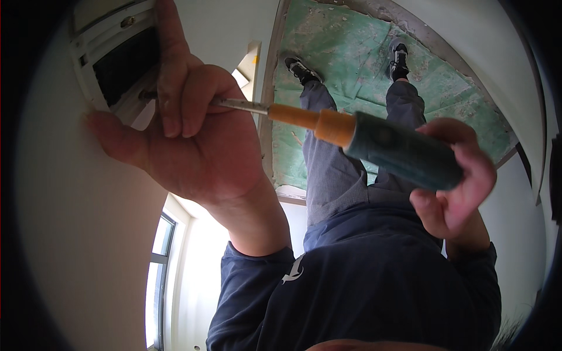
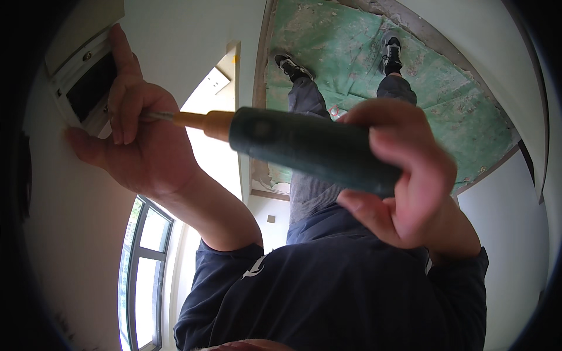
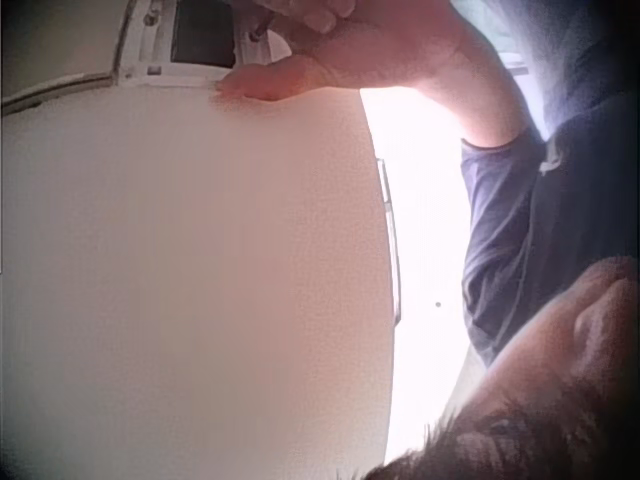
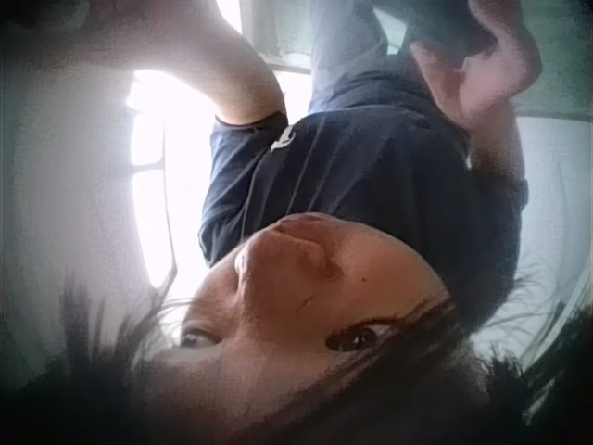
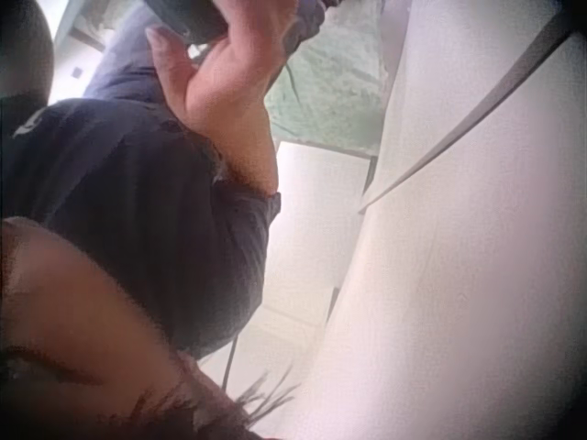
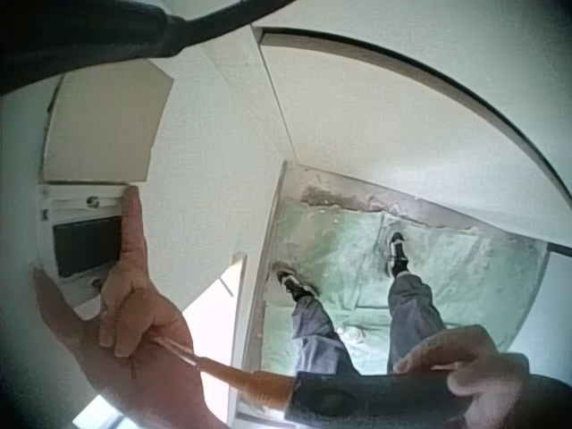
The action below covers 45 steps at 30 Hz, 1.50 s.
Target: The person fits an electrical socket into the wall opening and fastens it in place using a screwdriver.
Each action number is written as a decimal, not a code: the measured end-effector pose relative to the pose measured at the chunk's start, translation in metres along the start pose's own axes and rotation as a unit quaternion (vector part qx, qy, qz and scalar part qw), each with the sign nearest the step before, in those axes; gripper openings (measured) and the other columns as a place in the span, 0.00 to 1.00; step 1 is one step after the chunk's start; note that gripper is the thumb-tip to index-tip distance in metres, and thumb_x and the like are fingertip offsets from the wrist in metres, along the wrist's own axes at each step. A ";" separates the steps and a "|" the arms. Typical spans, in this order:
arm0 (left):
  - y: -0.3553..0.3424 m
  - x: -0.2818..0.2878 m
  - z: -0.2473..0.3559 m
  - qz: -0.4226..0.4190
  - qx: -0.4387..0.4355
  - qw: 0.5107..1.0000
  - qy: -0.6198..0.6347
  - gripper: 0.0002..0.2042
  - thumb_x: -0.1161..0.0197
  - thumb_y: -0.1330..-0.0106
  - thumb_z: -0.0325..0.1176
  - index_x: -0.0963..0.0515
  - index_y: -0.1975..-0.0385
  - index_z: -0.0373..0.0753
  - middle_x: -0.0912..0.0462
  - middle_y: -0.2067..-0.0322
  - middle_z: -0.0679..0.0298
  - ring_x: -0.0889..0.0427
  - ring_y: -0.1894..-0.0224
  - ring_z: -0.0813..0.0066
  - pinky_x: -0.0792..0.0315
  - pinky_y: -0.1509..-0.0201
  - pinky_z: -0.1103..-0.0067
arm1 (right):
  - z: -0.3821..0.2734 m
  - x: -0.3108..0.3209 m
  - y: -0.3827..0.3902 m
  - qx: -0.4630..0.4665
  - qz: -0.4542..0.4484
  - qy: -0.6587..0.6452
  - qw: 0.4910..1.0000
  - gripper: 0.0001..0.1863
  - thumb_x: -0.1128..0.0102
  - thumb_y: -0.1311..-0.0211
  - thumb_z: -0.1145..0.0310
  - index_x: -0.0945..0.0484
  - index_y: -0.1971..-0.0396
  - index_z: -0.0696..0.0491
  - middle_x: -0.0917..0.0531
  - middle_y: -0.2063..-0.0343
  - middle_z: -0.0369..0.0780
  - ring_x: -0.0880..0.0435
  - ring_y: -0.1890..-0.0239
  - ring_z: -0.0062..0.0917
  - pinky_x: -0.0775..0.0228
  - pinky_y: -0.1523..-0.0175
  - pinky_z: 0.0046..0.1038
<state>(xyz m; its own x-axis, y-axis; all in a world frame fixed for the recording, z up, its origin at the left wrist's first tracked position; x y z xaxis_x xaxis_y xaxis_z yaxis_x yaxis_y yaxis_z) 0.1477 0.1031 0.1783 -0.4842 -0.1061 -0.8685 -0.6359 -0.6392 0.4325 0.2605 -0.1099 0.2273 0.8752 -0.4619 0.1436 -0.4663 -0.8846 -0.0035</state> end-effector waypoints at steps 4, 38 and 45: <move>-0.001 0.007 0.006 0.055 -0.002 0.998 -0.002 0.52 0.27 0.45 0.40 0.57 0.26 0.36 0.52 0.24 0.50 0.32 0.81 0.80 0.31 0.77 0.87 | -0.006 0.003 0.009 0.074 -0.048 0.150 0.985 0.32 0.34 0.36 0.57 0.35 0.43 0.65 0.21 0.57 0.48 0.17 0.66 0.32 0.24 0.61 0.29; -0.001 0.002 0.002 0.002 -0.017 1.000 0.006 0.50 0.26 0.46 0.40 0.53 0.27 0.40 0.47 0.26 0.49 0.33 0.81 0.83 0.32 0.78 0.89 | 0.017 -0.006 0.010 -0.246 -0.113 -0.151 0.951 0.41 0.38 0.35 0.45 0.42 0.38 0.62 0.27 0.58 0.41 0.26 0.58 0.20 0.35 0.56 0.23; -0.002 0.002 0.003 0.006 -0.033 0.999 0.016 0.51 0.25 0.50 0.31 0.52 0.27 0.40 0.48 0.26 0.49 0.32 0.80 0.83 0.32 0.78 0.89 | 0.001 0.008 0.011 -0.161 -0.078 -0.094 0.979 0.38 0.33 0.38 0.67 0.45 0.33 0.58 0.26 0.51 0.49 0.23 0.55 0.28 0.29 0.51 0.29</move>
<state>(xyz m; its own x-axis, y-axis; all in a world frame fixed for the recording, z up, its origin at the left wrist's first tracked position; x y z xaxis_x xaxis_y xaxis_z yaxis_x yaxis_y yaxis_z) 0.1458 0.1065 0.1764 -0.4722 -0.1377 -0.8707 -0.5886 -0.6860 0.4277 0.2626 -0.1234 0.2270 0.9333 -0.3526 -0.0679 -0.3142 -0.8935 0.3209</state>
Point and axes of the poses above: each hand's wrist, its own y-axis away from the middle knuckle, its own x-axis out of the back of the hand, z = x × y, the point moved 9 cm from there along -y, towards the middle knuckle
